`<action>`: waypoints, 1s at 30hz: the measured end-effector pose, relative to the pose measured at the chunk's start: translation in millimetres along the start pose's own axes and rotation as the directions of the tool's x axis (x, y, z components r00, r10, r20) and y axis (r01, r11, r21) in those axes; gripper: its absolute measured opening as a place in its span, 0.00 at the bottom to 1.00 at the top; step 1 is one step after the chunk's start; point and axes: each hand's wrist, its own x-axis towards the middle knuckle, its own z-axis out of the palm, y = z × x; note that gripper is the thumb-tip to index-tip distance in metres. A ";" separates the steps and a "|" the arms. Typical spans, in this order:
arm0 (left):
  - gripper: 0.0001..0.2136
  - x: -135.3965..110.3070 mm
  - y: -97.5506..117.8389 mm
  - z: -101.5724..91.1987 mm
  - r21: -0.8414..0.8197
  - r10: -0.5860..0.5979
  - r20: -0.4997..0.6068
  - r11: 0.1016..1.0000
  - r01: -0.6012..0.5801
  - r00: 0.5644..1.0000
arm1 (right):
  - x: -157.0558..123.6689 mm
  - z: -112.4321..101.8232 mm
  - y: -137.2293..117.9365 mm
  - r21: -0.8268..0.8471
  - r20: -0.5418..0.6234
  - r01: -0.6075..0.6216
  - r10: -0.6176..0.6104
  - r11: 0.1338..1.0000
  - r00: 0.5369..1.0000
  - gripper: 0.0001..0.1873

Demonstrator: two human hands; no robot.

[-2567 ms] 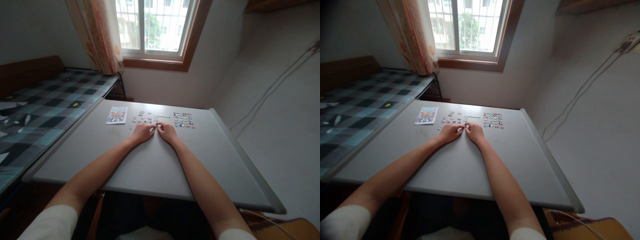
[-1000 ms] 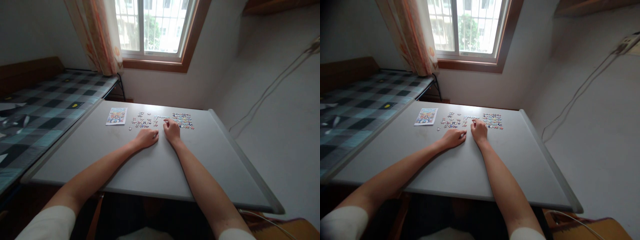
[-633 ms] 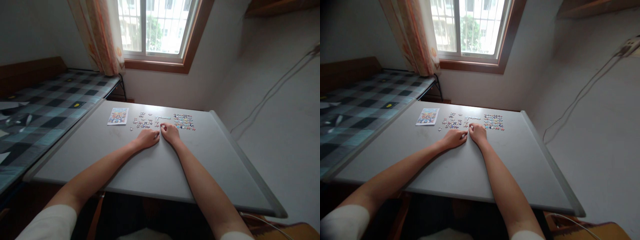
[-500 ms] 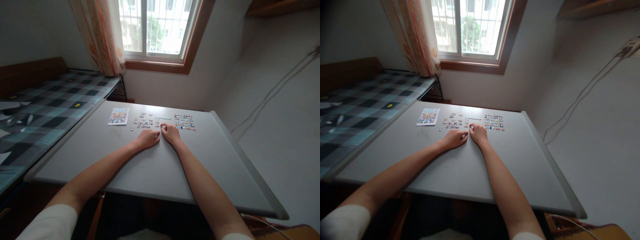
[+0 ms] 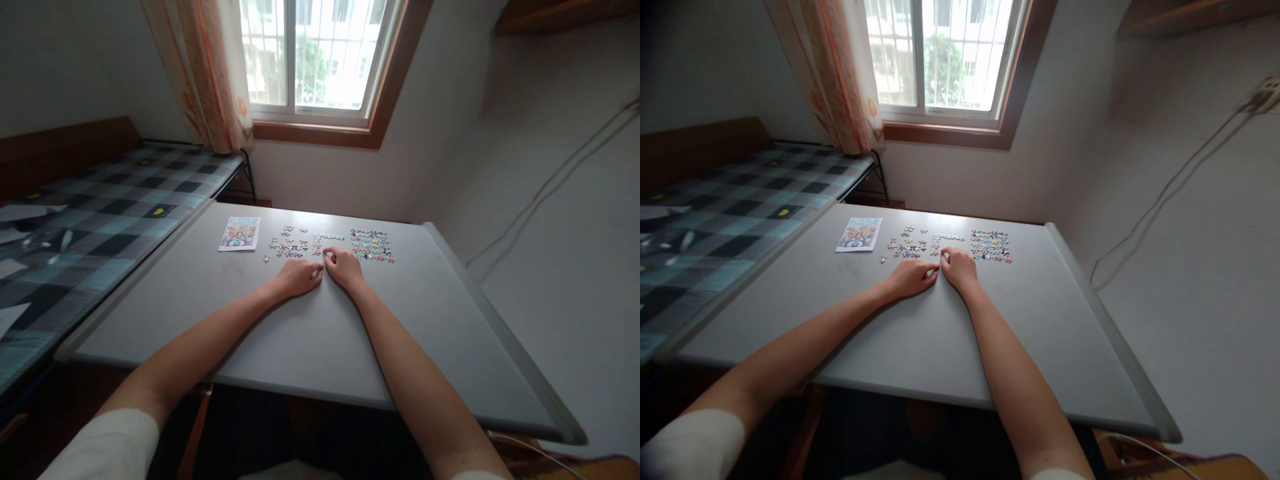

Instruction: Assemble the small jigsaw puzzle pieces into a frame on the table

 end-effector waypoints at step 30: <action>0.17 1.2 -111.9 -42.6 -0.144 -0.663 -0.061 0.746 0.651 0.746 | -0.4 0.0 1.0 -0.003 0.000 -0.001 0.001 1.000 1.000 0.15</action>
